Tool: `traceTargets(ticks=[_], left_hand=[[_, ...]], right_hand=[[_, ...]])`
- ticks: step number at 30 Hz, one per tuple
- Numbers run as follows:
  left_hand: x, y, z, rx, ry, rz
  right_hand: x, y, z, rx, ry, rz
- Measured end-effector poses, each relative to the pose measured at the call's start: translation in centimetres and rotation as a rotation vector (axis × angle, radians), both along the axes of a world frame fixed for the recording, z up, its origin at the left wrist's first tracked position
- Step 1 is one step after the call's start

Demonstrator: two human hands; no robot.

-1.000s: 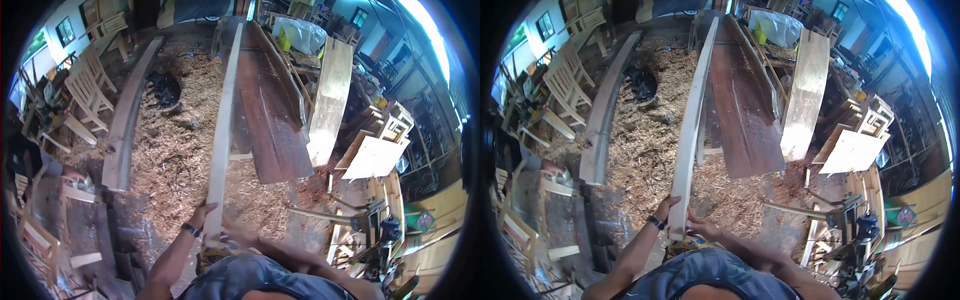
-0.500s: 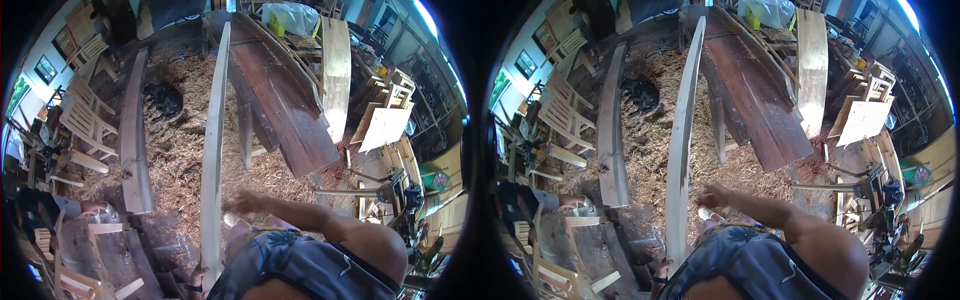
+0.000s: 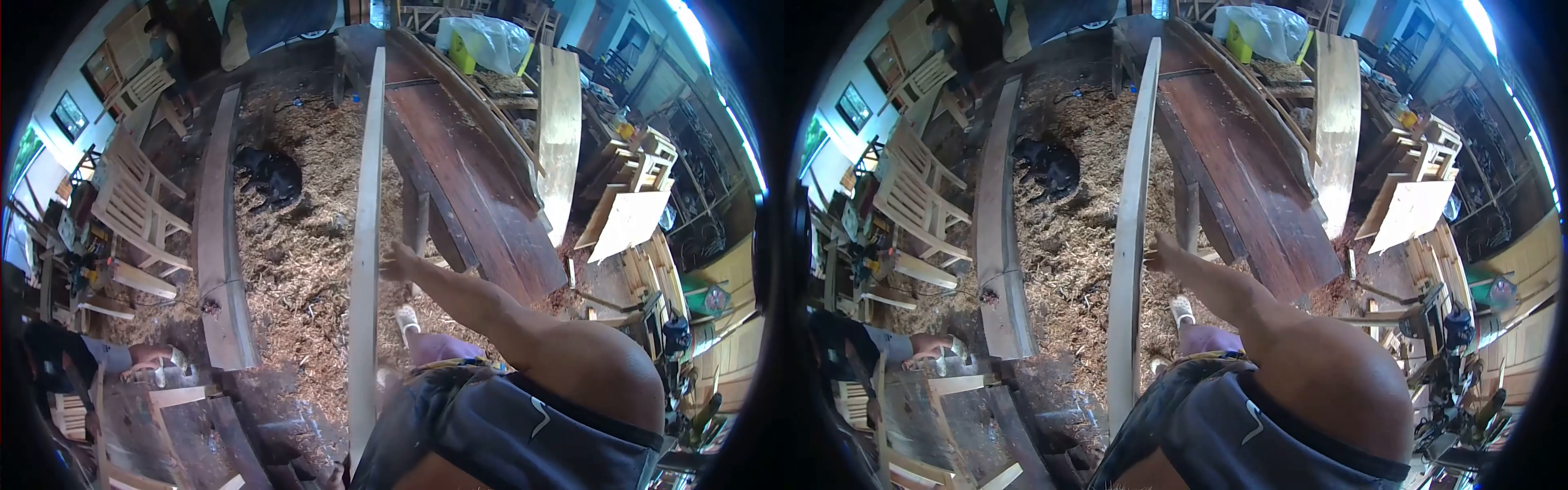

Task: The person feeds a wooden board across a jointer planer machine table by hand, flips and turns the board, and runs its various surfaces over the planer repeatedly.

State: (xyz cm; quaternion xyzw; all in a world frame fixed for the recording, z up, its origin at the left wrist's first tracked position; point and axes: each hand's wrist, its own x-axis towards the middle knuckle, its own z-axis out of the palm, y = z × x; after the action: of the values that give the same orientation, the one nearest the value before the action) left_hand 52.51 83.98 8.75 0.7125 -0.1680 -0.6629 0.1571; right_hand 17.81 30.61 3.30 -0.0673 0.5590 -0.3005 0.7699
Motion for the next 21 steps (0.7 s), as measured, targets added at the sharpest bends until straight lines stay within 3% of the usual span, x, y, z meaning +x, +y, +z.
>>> traceTargets(ticks=[2, 3, 7, 10, 13, 19, 20, 21], left_hand=[[-0.2, -2.4, 0.0, 0.022, -0.042, -0.02], [-0.6, -4.2, -0.1, 0.037, -0.068, -0.03], [-1.9, -10.3, -0.3, 0.078, -0.151, -0.052], [-2.8, -14.4, -0.1, 0.112, -0.196, -0.067], [-3.4, -17.6, 0.1, 0.141, -0.226, -0.091], [-2.2, -19.2, 0.1, 0.159, -0.259, -0.167], [-2.0, -19.0, 0.1, 0.159, -0.264, -0.18], [-1.4, -18.8, 0.1, 0.142, -0.277, -0.22]], right_hand=[[0.4, -3.1, 0.6, -0.004, -0.007, -0.036], [0.0, -6.0, -3.3, -0.045, -0.036, 0.016], [-0.9, -13.4, -3.0, -0.089, -0.033, 0.016], [-1.0, -18.8, -1.5, 0.002, -0.133, -0.259], [-2.8, -24.6, -4.5, -0.164, -0.349, -0.163], [-2.0, -24.8, -2.5, -0.361, -0.135, -0.12], [-2.0, -24.3, -2.9, -0.428, -0.14, -0.088], [-2.0, -23.8, -3.4, -0.566, -0.356, -0.044]])
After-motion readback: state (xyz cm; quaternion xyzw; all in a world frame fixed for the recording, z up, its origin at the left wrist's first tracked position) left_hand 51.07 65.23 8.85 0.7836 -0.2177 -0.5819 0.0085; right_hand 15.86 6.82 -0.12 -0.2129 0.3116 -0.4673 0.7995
